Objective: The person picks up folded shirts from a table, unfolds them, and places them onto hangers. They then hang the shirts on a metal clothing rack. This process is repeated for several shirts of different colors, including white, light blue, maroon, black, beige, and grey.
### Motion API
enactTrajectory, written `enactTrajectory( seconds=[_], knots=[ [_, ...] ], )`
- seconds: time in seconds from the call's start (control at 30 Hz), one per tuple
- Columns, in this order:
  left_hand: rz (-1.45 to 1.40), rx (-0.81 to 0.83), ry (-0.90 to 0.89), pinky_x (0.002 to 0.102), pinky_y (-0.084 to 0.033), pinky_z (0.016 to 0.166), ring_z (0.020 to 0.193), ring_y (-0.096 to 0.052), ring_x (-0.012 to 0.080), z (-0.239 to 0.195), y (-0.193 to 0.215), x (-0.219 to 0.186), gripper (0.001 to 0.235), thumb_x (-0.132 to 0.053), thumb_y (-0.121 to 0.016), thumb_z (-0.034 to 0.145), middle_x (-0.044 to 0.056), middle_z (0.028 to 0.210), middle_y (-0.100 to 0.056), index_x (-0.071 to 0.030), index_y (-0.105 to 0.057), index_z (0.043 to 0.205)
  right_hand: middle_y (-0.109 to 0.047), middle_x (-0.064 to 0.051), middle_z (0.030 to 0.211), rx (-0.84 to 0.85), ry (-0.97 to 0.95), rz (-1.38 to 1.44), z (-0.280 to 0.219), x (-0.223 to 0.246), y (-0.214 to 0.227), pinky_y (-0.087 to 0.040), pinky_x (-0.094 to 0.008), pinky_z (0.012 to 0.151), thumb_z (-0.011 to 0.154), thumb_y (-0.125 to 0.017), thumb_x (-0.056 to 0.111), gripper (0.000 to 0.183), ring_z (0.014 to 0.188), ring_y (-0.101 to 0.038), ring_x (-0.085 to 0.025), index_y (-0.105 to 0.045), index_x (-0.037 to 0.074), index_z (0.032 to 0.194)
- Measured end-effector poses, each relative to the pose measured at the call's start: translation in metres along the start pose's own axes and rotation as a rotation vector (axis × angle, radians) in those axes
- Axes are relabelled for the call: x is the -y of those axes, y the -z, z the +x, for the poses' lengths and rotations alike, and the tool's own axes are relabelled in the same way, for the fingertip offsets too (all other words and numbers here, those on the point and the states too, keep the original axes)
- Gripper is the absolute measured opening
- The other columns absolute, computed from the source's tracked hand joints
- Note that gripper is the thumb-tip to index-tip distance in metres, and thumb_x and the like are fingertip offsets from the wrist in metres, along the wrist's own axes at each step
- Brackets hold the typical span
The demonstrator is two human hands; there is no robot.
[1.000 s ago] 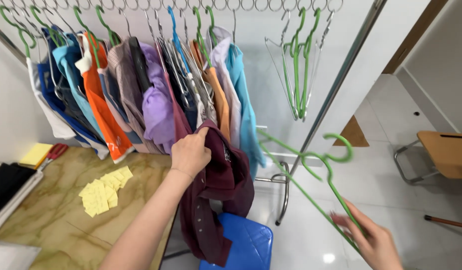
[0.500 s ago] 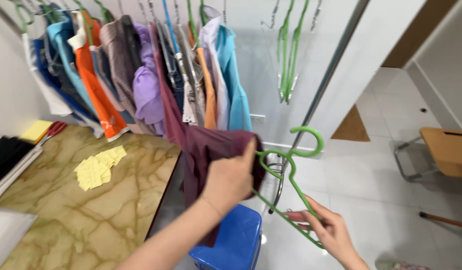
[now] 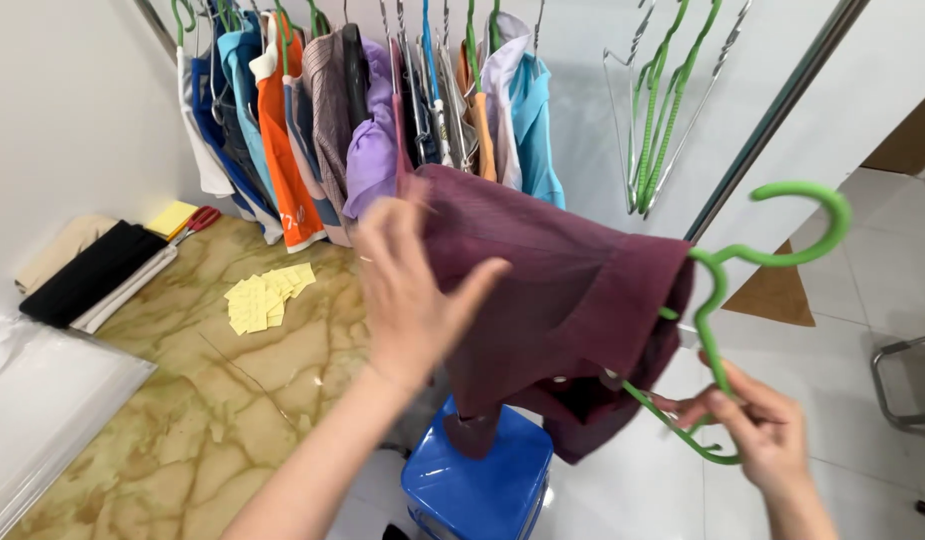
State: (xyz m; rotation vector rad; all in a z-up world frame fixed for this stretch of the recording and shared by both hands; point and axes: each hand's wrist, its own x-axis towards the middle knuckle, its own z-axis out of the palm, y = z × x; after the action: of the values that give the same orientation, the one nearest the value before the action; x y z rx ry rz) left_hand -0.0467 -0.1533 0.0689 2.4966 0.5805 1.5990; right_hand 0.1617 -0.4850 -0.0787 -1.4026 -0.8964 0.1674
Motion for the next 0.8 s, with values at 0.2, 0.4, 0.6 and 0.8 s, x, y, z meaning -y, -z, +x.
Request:
enactTrajectory(
  seconds=[0.2,0.4,0.6,0.8],
  knots=[
    [-0.319,0.458,0.110,0.043,-0.053,0.083,0.089,-0.072,0.0253,0.034,-0.032,0.066,0.025,-0.025,-0.056,0.107,0.006,0.093,-0.079,-0.013,-0.077,0.099,-0.079,-0.014,0.059,0.048,-0.009,0.110,0.001,0.011,0.027,-0.077,-0.047,0.067,0.100,-0.056,0.010,0.048,0.065,-0.089,-0.037,-0.057,-0.004,0.146],
    [-0.385,0.275,-0.200,0.038,-0.053,0.094,0.107,-0.071,0.0240,0.098,0.025,0.040,0.021,-0.020,-0.056,0.110,0.008,0.115,-0.076,-0.007,-0.072,0.115,-0.068,-0.009,0.048,0.102,-0.083,0.099,-0.027,-0.010,0.059,-0.071,-0.042,0.039,0.094,-0.061,0.012,0.040,0.046,-0.089,-0.036,-0.071,0.001,0.131],
    [0.012,0.238,-0.864,0.039,-0.056,0.092,0.058,-0.050,0.0218,0.038,-0.044,0.010,0.040,-0.040,-0.065,0.109,0.000,0.065,-0.049,-0.014,-0.050,0.082,-0.065,-0.010,0.054,0.253,0.040,0.216,-0.013,0.019,0.060,-0.070,-0.037,0.030,0.094,-0.064,0.007,0.042,0.051,-0.086,-0.038,-0.068,0.011,0.137],
    [-0.019,0.426,-0.796,0.041,-0.045,0.045,0.057,-0.064,0.0237,-0.001,-0.048,-0.006,0.036,-0.041,-0.052,0.112,-0.002,0.069,-0.060,-0.016,-0.047,0.086,-0.064,-0.010,0.044,0.218,-0.196,0.041,-0.020,0.024,0.074,-0.070,-0.041,0.046,0.092,-0.063,0.003,0.040,0.040,-0.087,-0.035,-0.075,0.001,0.130]
  ],
)
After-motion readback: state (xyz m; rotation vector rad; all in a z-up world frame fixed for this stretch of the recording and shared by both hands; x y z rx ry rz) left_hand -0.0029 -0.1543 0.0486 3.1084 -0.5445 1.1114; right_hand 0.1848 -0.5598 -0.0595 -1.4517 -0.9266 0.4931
